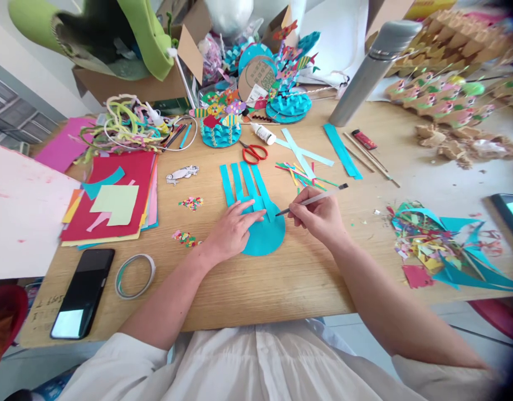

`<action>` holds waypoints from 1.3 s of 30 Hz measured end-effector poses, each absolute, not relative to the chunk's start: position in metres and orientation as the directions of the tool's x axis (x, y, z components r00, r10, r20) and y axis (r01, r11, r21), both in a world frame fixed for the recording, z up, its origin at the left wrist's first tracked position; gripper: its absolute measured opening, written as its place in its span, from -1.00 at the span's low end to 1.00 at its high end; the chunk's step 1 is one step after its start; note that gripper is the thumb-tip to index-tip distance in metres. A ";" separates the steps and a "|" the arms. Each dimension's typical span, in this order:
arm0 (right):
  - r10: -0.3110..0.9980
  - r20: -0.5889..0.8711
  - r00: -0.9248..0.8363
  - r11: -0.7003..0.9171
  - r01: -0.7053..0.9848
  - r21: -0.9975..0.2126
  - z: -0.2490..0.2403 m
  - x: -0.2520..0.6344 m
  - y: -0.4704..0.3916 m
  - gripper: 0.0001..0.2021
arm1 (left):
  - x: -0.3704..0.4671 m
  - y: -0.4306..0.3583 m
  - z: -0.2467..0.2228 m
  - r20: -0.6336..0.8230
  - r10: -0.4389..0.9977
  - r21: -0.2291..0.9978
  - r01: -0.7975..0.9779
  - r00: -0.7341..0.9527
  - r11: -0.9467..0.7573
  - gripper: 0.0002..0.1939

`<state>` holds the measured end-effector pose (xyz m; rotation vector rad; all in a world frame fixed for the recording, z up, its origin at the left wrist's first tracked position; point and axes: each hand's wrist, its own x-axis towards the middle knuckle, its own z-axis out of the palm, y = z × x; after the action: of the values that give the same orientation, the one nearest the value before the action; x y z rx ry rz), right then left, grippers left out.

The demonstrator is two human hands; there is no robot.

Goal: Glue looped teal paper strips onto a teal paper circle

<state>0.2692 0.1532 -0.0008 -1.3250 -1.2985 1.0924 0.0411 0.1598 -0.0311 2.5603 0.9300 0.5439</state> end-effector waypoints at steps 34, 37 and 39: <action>0.998 0.068 0.002 0.066 0.253 -0.965 -0.037 0.275 0.145 -0.85 | 0.061 0.157 -0.027 0.180 0.658 0.431 0.543 0.731 -0.721 -0.25; 0.998 0.069 -0.005 0.068 0.264 -0.962 -0.036 0.275 0.145 -0.85 | 0.061 0.157 -0.026 0.179 0.656 0.432 0.541 0.733 -0.722 -0.25; 0.998 0.069 -0.007 0.068 0.270 -0.961 -0.036 0.275 0.145 -0.85 | 0.061 0.157 -0.026 0.182 0.656 0.432 0.540 0.732 -0.722 -0.26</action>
<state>0.2755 0.1446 -0.0356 -1.3540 -1.4367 1.0133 0.0608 0.1570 -0.0260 2.5847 0.9264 0.4623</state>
